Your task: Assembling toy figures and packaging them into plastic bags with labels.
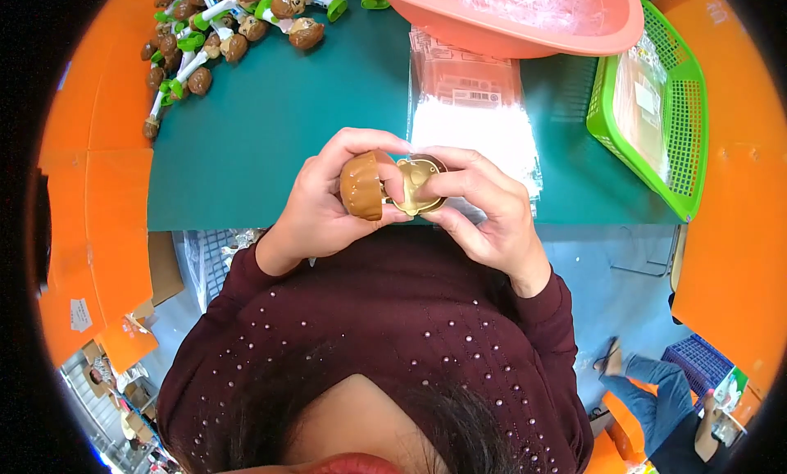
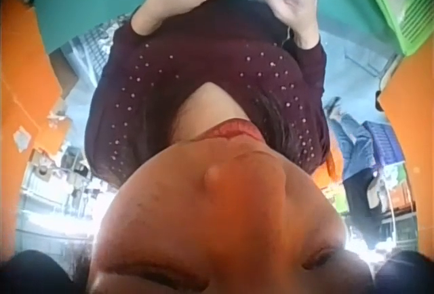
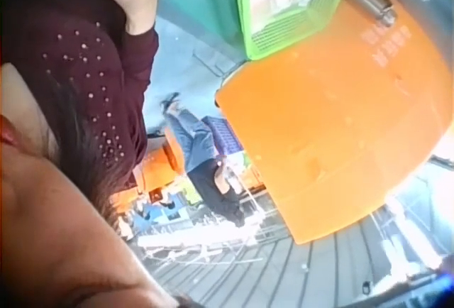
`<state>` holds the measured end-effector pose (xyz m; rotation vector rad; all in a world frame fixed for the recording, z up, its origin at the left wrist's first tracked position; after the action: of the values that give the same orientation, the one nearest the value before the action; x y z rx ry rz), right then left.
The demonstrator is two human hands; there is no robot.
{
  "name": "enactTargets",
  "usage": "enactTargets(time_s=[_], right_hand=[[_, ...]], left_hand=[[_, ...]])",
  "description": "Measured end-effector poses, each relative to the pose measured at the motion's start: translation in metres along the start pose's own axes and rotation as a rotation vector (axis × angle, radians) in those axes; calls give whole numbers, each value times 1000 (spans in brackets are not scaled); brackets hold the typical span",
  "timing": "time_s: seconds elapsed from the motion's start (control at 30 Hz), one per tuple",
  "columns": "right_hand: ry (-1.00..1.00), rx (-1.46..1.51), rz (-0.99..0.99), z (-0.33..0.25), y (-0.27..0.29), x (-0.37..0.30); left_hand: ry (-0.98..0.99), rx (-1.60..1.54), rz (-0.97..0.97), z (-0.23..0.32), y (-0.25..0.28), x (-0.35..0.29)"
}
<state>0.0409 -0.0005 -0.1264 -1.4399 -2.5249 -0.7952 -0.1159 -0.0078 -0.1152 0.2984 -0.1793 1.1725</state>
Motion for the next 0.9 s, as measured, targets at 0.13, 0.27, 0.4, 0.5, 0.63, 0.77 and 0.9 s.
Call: enactTargets(time_s=[0.13, 0.27, 0.4, 0.5, 0.63, 0.77, 0.9], right_hand=[[32, -91, 33, -3, 0, 1], [22, -100, 54, 0, -2, -3], [47, -133, 81, -1, -4, -6], [97, -202, 105, -6, -6, -9], [137, -206, 136, -8, -11, -14], [231, -235, 152, -4, -11, -17], [268, -290, 114, -6, -10, -15]], left_hand=[[-27, 14, 11, -6, -1, -2], [-4, 16, 1, -7, -2, -3], [21, -11, -21, -9, -2, -3], [2, 17, -46, -8, -5, -5], [-68, -3, -91, -10, -5, -9], [-88, 21, -104, -10, -7, -11], [-49, 19, -103, -13, -10, -16]])
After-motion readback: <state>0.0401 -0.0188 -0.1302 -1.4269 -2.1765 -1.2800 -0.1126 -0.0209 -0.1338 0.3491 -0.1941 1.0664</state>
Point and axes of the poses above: each hand's wrist, its own x-axis towards the middle knuckle, its own y-axis out of the back of the hand, z = x × y, the point moved 7 cm from there along x, towards the middle knuckle, and after that the axes turned 4 degrees about -x, right-handed, at the moved point
